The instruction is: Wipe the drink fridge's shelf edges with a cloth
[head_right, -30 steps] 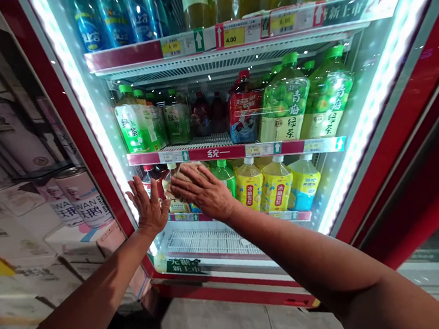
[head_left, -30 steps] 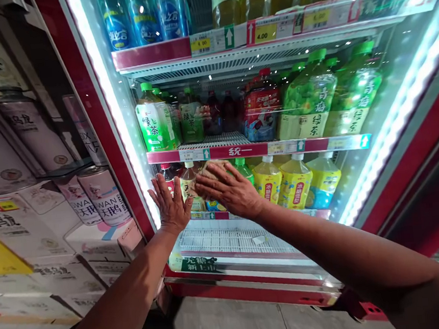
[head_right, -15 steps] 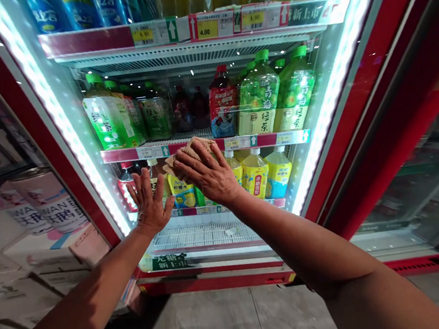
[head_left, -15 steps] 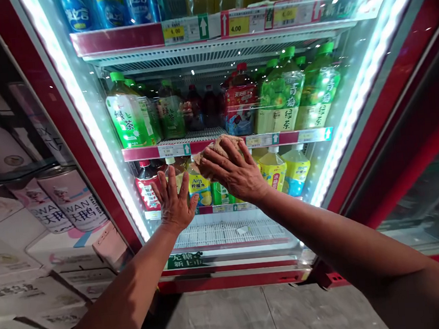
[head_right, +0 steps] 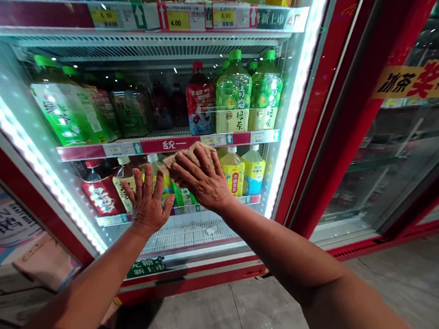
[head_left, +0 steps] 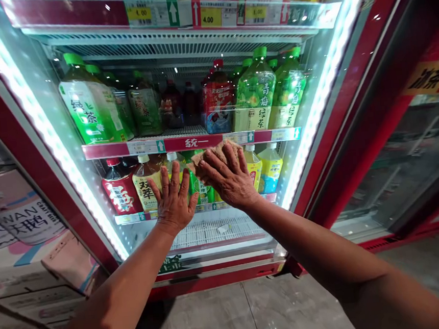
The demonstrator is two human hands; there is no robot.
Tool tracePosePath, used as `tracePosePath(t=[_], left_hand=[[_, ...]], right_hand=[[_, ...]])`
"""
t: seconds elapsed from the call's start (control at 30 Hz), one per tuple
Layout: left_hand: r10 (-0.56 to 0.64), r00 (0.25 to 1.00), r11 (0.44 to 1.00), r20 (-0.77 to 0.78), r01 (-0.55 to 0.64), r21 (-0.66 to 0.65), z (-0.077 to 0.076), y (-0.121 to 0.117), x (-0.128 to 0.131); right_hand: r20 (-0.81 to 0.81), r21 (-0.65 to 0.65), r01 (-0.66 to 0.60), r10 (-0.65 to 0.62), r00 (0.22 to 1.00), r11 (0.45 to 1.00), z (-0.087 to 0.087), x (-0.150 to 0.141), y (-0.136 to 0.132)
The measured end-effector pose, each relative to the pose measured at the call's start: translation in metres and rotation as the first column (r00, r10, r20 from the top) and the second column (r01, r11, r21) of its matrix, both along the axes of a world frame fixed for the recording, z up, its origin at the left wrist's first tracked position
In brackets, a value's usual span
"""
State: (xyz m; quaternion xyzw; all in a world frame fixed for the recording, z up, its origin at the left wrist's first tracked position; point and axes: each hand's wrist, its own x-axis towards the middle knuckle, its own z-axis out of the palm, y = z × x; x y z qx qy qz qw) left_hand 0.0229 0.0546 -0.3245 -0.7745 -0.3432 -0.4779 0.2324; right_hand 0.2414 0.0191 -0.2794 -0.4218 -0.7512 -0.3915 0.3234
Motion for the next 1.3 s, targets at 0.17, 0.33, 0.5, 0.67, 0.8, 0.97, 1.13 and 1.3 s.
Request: tracePosePath(t=[0.17, 0.33, 0.5, 0.67, 0.8, 0.97, 1.13, 1.3], left_hand=[[-0.019, 1.000, 1.000, -0.011, 0.019, -0.017, -0.013, 0.000, 0.007], [-0.017, 1.000, 1.000, 0.018, 0.017, -0.022, -0.012, 0.002, 0.013], [0.003, 1.000, 0.999, 0.010, -0.003, -0.038, -0.017, 0.002, 0.015], [-0.028, 0.999, 0.997, 0.027, 0.030, -0.072, -0.021, 0.003, 0.012], [-0.044, 0.999, 0.999, 0.013, 0.044, -0.030, -0.020, 0.001, 0.012], [-0.081, 0.997, 0.995, -0.014, 0.081, 0.049, -0.018, -0.004, 0.016], [-0.102, 0.995, 0.990, -0.003, 0.102, 0.096, -0.003, -0.001, 0.029], [-0.112, 0.994, 0.993, 0.001, 0.112, 0.036, 0.007, 0.003, 0.037]], right_hand=[[0.073, 0.013, 0.016, -0.017, 0.997, 1.000, -0.022, 0.024, -0.007], [-0.013, 0.102, 0.059, -0.058, 0.998, 0.993, 0.008, 0.030, -0.003], [-0.073, 0.148, 0.082, -0.072, 0.995, 0.986, -0.016, 0.037, -0.007], [-0.045, 0.147, 0.102, -0.097, 0.994, 0.984, -0.008, 0.062, -0.007], [-0.152, 0.144, 0.159, -0.137, 0.979, 0.977, 0.010, 0.071, -0.005], [-0.095, 0.184, 0.155, -0.139, 0.986, 0.971, 0.001, 0.082, -0.009], [-0.142, 0.143, 0.222, -0.202, 0.969, 0.964, 0.025, 0.104, -0.007], [-0.202, 0.182, 0.243, -0.206, 0.957, 0.953, 0.000, 0.117, -0.009]])
